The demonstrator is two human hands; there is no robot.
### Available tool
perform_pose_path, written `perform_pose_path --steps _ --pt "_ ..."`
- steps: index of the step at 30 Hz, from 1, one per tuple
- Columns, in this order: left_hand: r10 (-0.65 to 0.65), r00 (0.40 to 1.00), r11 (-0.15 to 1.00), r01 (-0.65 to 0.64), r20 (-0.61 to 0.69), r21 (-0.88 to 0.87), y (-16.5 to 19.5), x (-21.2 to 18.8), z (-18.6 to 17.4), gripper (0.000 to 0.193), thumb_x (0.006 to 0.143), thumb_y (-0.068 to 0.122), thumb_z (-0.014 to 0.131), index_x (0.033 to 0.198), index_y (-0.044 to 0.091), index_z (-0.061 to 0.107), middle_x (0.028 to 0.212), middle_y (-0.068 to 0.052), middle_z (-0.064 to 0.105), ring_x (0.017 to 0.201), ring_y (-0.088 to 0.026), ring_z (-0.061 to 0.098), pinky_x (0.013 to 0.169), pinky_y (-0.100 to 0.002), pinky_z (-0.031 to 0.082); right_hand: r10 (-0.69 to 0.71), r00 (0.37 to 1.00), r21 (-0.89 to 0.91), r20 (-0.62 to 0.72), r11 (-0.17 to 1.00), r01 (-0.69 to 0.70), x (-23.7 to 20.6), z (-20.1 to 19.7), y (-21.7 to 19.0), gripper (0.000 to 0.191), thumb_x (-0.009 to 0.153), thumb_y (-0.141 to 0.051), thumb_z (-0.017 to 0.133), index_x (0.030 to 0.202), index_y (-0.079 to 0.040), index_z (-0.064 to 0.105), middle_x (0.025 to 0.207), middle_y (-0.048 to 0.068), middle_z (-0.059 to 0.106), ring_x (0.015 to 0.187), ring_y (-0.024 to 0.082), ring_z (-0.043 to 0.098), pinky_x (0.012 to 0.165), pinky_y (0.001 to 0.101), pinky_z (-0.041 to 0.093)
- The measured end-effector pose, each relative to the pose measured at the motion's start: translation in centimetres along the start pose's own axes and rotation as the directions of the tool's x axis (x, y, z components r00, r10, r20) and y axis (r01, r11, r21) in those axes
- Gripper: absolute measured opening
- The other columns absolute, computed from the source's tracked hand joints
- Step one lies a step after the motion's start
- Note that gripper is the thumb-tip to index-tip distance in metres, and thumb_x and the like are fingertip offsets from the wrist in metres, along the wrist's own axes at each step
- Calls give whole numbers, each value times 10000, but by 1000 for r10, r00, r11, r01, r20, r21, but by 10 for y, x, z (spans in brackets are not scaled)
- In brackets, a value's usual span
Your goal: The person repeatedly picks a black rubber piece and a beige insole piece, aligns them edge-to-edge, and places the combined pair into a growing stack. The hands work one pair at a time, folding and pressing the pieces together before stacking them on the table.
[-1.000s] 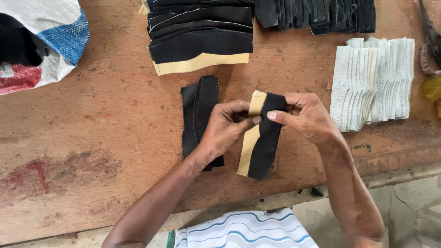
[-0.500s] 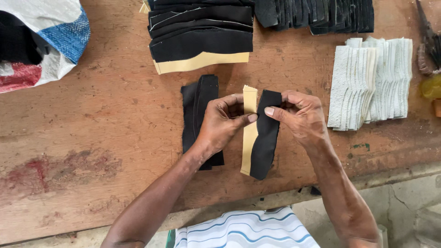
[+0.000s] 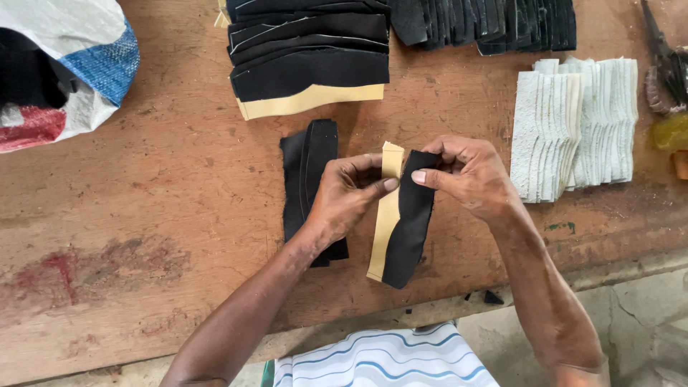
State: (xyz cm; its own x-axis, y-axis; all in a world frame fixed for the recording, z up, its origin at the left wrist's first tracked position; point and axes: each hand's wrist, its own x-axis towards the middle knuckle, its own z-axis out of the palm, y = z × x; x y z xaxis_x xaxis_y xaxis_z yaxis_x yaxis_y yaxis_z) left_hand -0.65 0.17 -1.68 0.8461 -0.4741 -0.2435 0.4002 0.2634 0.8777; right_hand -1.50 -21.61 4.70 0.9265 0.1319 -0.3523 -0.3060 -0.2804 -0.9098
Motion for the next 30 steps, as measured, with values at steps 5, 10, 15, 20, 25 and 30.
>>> perform_pose_path --steps 5,10,15,20,25,30 --pt "9 1000 1000 -9 -6 -18 -2 2 -4 339 896 19 770 1230 -9 721 1075 -95 779 976 -123 729 919 -288 626 -53 993 11 -104 998 55 -2 11 4 173 868 -26 781 1022 11 711 898 81 751 803 112 721 725 249 632" --pt "-44 999 997 45 -12 55 4 0 -3 344 882 29 772 1221 4 718 1070 -106 785 983 -143 748 914 -303 645 -33 995 21 -93 999 35 -5 10 5 165 877 -39 776 1026 -1 718 877 75 752 783 103 713 706 245 620" --pt "-22 1000 995 22 -4 100 10 -2 -1 344 881 23 766 1221 8 717 1086 -110 785 997 -154 755 918 -306 649 -14 996 -35 -93 999 10 -4 10 7 166 866 -53 791 1011 -7 724 865 56 738 781 93 701 697 241 606" --pt "-25 1000 989 24 5 144 12 -3 0 365 873 19 767 1234 18 710 1084 -106 786 995 -152 758 913 -300 647 1 998 -30 -65 1000 -3 -3 9 11 182 855 -53 798 1015 -7 724 868 56 735 782 90 699 701 240 602" --pt "-37 999 991 36 5 128 11 0 -1 397 858 14 772 1247 14 693 1086 -94 776 995 -143 748 908 -292 644 83 996 -2 -21 997 -83 1 7 7 190 852 -60 790 1021 1 729 866 62 747 779 96 710 700 247 612" --pt "40 999 999 -40 -25 -32 9 1 -1 391 887 46 786 1264 2 693 1101 -89 769 1010 -143 732 933 -293 627 86 996 -49 -10 995 -86 2 9 -7 225 856 -75 784 1055 18 737 906 65 757 810 97 713 726 241 613"
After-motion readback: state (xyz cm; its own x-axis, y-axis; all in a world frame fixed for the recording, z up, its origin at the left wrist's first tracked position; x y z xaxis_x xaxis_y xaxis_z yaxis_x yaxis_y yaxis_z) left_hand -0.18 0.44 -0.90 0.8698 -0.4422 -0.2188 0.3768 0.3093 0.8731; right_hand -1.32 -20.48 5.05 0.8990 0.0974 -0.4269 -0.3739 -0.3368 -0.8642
